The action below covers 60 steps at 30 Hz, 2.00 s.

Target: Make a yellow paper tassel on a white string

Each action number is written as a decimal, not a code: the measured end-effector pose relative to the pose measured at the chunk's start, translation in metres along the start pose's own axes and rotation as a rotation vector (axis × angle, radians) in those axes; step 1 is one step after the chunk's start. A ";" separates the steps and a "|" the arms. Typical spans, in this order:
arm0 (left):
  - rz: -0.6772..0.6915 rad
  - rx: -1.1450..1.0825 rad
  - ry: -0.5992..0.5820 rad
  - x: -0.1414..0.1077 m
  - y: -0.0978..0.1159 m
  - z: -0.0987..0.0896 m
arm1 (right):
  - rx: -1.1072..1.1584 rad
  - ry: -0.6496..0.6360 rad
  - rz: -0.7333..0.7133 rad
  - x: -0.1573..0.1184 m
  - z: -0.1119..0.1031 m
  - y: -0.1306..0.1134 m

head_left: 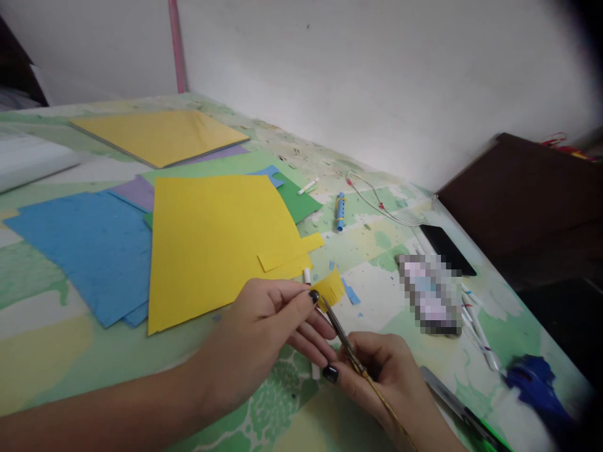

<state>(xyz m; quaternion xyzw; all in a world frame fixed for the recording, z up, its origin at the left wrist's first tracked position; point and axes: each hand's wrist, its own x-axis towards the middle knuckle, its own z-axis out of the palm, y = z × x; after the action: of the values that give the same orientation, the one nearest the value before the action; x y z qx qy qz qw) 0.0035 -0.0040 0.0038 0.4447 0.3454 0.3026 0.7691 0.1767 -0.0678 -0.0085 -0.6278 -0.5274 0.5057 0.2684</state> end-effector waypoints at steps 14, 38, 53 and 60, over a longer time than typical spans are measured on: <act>0.000 0.002 -0.004 0.000 0.001 0.000 | -0.065 0.015 -0.049 0.000 -0.001 0.001; 0.006 -0.016 -0.019 0.001 0.001 0.000 | -0.006 0.020 -0.029 0.000 0.001 0.000; 0.029 -0.028 -0.012 0.002 -0.002 -0.001 | -0.004 0.006 -0.040 -0.001 0.000 0.002; 0.030 -0.027 -0.006 0.002 -0.003 -0.001 | 0.025 -0.014 -0.030 0.000 -0.002 0.004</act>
<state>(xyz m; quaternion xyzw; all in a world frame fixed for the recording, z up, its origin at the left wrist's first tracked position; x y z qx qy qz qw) 0.0043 -0.0033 0.0008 0.4403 0.3322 0.3173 0.7714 0.1799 -0.0686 -0.0119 -0.6128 -0.5322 0.5127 0.2800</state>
